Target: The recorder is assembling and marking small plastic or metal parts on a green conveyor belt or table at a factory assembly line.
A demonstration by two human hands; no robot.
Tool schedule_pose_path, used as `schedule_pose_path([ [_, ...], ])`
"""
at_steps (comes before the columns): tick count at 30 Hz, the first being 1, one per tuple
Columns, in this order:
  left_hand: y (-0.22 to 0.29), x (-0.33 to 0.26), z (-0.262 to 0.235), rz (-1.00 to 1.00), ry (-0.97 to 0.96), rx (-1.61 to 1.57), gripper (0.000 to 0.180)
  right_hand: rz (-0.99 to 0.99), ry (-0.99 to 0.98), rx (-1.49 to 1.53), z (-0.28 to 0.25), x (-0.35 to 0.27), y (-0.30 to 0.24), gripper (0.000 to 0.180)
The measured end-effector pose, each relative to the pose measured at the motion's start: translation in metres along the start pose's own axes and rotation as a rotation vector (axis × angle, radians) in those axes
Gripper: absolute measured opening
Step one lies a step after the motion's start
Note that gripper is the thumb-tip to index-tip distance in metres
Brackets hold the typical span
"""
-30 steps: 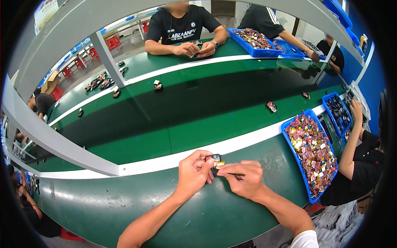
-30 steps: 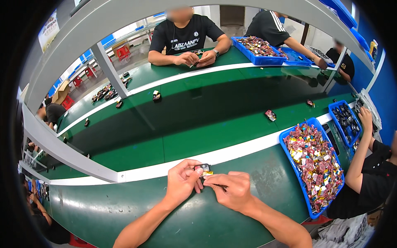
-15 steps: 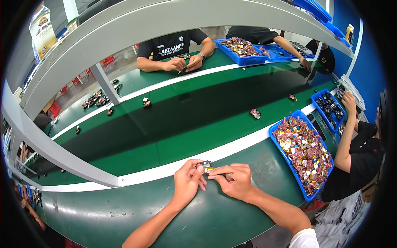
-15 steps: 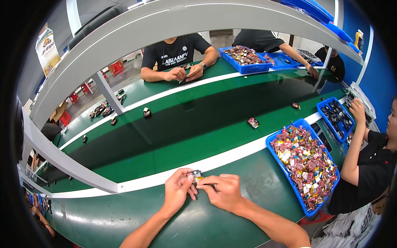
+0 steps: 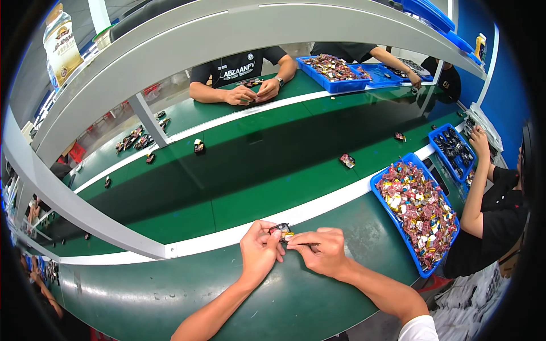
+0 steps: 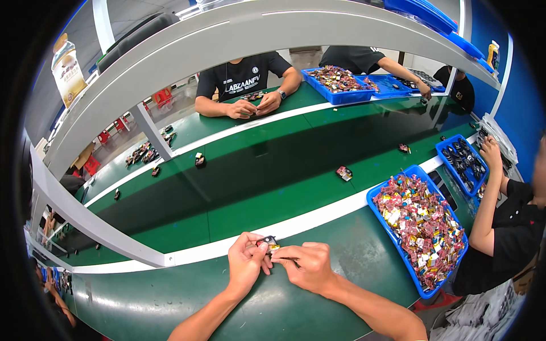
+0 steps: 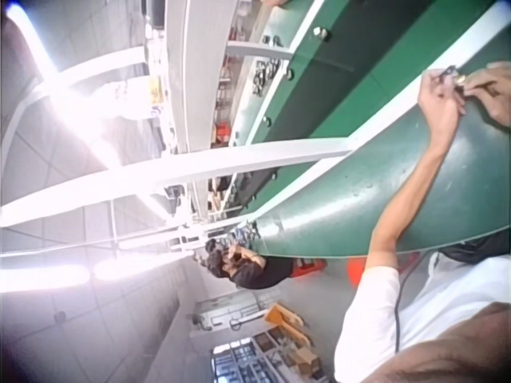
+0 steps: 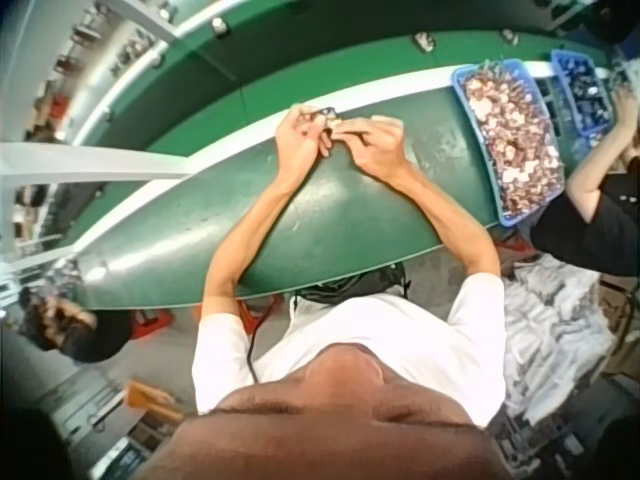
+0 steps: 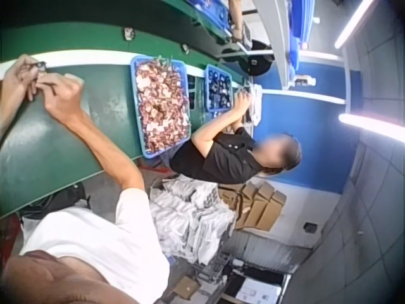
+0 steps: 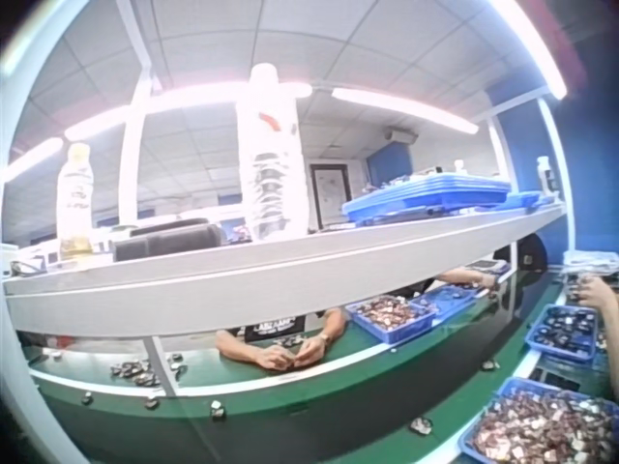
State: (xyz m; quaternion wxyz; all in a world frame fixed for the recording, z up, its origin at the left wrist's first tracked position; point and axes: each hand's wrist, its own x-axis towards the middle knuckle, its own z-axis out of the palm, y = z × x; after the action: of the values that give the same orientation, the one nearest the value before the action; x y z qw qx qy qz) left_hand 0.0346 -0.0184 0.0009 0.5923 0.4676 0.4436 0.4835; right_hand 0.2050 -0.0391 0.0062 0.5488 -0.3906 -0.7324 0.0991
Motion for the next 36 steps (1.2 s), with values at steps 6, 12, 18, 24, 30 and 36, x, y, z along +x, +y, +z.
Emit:
schedule_pose_path([
  [6,0.0,0.001,-0.001,0.01,-0.009,0.019,0.007,-0.016,-0.02,-0.002,-0.002,0.001,0.001,0.013],
  [12,-0.004,0.006,-0.004,-0.021,-0.063,-0.011,0.009,-0.004,-0.036,-0.012,-0.006,0.002,0.002,0.014],
  [18,0.013,0.033,-0.027,-0.039,-0.023,0.17,0.013,0.036,0.061,0.043,-0.01,0.009,0.001,0.012],
  [24,0.027,0.107,-0.113,0.123,0.322,0.747,0.023,0.017,0.109,0.055,-0.004,0.002,0.014,0.012],
  [30,0.068,0.123,-0.1,0.457,0.529,1.638,0.012,-0.051,0.064,-0.022,0.0,-0.004,0.014,0.012],
  [36,0.06,0.193,0.063,0.127,-0.375,0.672,0.021,-0.057,0.055,-0.08,-0.008,-0.009,0.022,0.014],
])
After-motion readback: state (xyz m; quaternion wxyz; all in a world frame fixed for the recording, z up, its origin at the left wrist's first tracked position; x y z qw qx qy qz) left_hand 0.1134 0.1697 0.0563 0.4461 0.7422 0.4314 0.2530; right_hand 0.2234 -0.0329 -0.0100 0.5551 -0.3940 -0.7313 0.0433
